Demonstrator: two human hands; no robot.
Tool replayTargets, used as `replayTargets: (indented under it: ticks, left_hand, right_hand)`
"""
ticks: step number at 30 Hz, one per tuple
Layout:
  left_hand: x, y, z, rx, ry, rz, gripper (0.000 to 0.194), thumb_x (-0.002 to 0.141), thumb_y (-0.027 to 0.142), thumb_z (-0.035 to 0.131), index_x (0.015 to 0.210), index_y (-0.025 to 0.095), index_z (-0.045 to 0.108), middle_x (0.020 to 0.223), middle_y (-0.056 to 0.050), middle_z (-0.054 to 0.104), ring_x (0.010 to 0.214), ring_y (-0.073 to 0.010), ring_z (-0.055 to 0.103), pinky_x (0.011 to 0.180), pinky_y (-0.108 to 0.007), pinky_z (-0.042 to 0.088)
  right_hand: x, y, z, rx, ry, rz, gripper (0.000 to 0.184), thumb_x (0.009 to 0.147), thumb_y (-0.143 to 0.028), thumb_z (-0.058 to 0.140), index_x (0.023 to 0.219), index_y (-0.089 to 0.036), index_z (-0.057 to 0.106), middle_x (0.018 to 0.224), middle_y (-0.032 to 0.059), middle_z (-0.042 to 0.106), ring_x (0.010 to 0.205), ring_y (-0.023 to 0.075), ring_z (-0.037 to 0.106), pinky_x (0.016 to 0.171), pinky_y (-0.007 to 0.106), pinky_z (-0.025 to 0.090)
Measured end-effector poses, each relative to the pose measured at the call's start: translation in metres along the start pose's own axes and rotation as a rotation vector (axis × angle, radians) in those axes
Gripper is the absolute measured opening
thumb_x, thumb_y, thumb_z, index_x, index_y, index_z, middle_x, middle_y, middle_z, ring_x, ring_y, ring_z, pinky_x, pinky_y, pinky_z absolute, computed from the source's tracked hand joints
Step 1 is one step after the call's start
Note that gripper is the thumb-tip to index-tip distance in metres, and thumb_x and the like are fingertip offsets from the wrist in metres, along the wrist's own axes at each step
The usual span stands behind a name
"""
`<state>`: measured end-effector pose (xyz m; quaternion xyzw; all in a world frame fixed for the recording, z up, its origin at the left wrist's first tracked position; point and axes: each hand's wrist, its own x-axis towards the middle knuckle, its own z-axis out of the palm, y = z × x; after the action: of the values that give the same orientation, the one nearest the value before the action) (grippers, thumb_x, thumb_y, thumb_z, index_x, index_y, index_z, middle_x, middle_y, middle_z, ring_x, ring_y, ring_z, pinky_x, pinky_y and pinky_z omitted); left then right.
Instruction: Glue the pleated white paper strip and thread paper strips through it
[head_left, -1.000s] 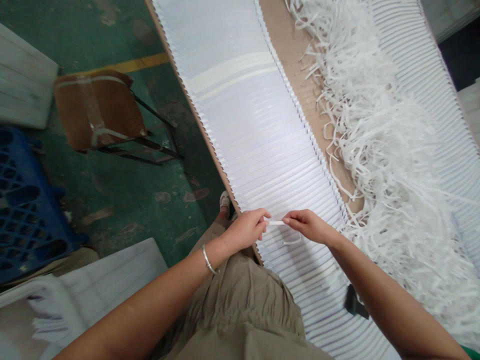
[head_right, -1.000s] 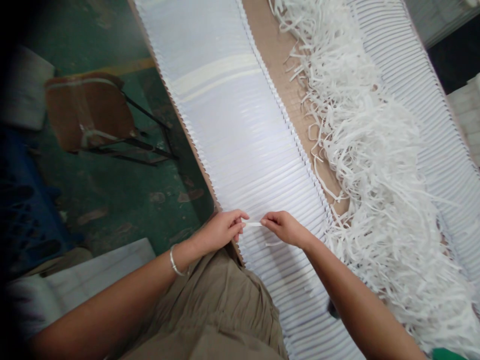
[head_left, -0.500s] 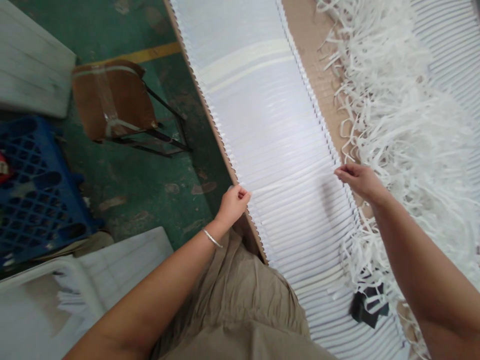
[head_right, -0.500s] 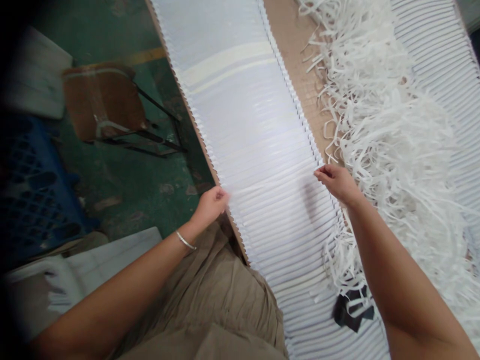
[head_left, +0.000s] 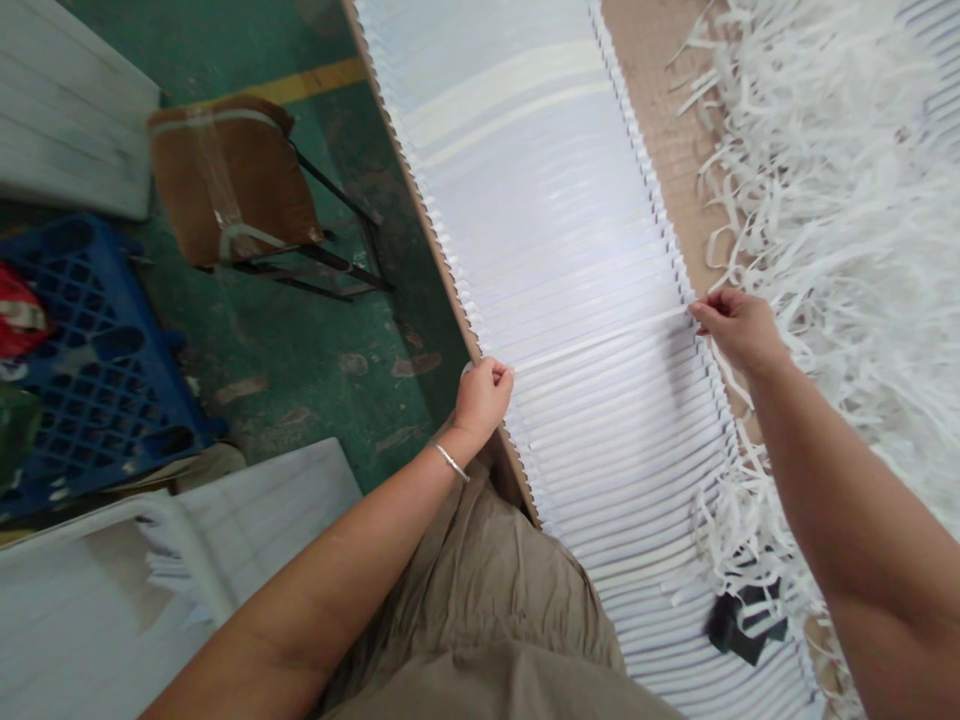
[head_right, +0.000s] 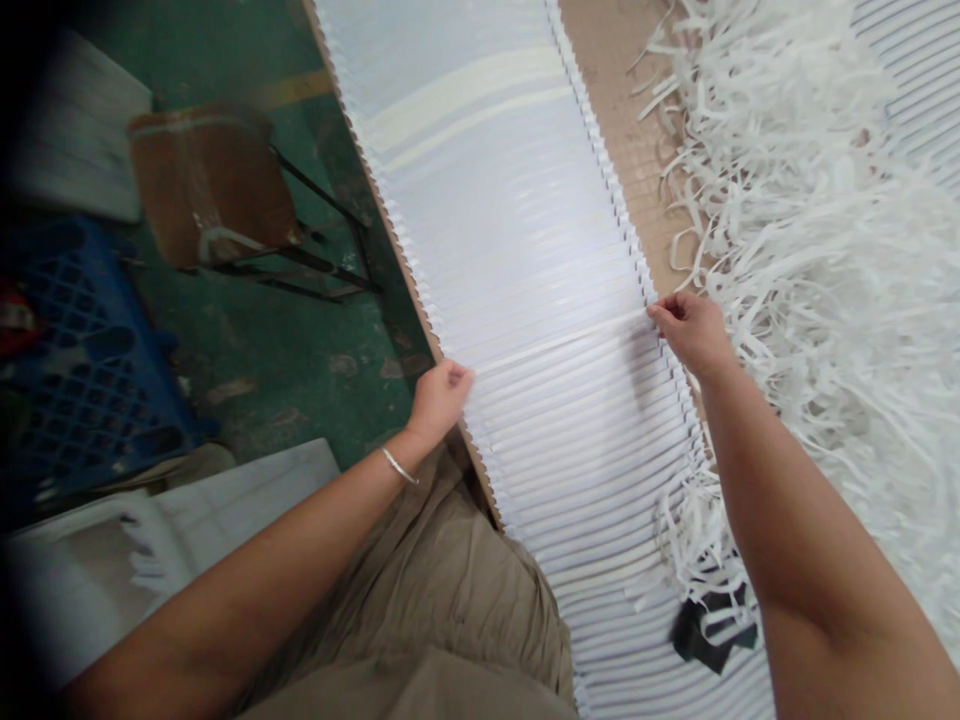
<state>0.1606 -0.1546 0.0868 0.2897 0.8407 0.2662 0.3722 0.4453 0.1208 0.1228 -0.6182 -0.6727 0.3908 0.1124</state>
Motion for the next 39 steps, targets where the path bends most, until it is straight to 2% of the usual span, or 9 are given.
replayTargets:
  ticks: [8,16,23,29,39]
  left_hand:
    - [0.001,-0.003,0.003,0.006,0.031,0.02,0.014,0.088,0.022,0.062,0.075,0.022,0.057,0.079,-0.003,0.072,0.077,-0.019,0.068,0.073,-0.028,0.046]
    - [-0.001,-0.006,0.004,-0.041,0.063,0.061,0.015,0.088,0.024,0.059,0.074,0.022,0.055,0.076,-0.003,0.07,0.072,-0.0187,0.065,0.071,-0.028,0.045]
    - [-0.001,-0.009,0.006,-0.05,0.069,0.09,0.014,0.089,0.029,0.058,0.077,0.022,0.056,0.074,-0.003,0.067,0.07,-0.0193,0.063,0.069,-0.029,0.044]
    - [-0.001,-0.006,0.005,-0.019,0.064,0.082,0.013,0.088,0.027,0.059,0.076,0.022,0.056,0.074,-0.003,0.068,0.071,-0.0195,0.064,0.07,-0.03,0.044]
    - [0.003,-0.01,0.007,-0.004,0.066,0.068,0.014,0.088,0.027,0.06,0.075,0.023,0.057,0.073,-0.003,0.069,0.07,-0.0195,0.064,0.069,-0.029,0.044]
  right_hand:
    - [0.01,0.013,0.014,0.079,0.041,0.003,0.013,0.082,-0.023,0.074,0.078,-0.019,0.063,0.065,-0.0034,0.06,0.056,0.0119,0.055,0.06,0.028,0.056]
    - [0.018,0.02,0.025,0.028,0.085,-0.045,0.021,0.079,-0.037,0.074,0.08,-0.019,0.064,0.066,-0.0016,0.062,0.056,0.0131,0.058,0.053,0.026,0.053]
    - [0.022,0.019,0.029,-0.1,0.098,-0.076,0.021,0.08,-0.04,0.067,0.08,-0.019,0.064,0.065,-0.0004,0.063,0.059,0.0156,0.057,0.061,0.03,0.052]
    - [0.022,0.014,0.032,-0.245,0.151,-0.093,0.016,0.08,-0.037,0.066,0.077,-0.021,0.064,0.066,0.0013,0.064,0.065,0.0184,0.059,0.072,0.034,0.05]
    - [0.02,0.008,0.035,-0.344,0.146,-0.097,0.014,0.081,-0.035,0.066,0.078,-0.022,0.063,0.077,0.0051,0.071,0.074,0.0218,0.063,0.076,0.034,0.049]
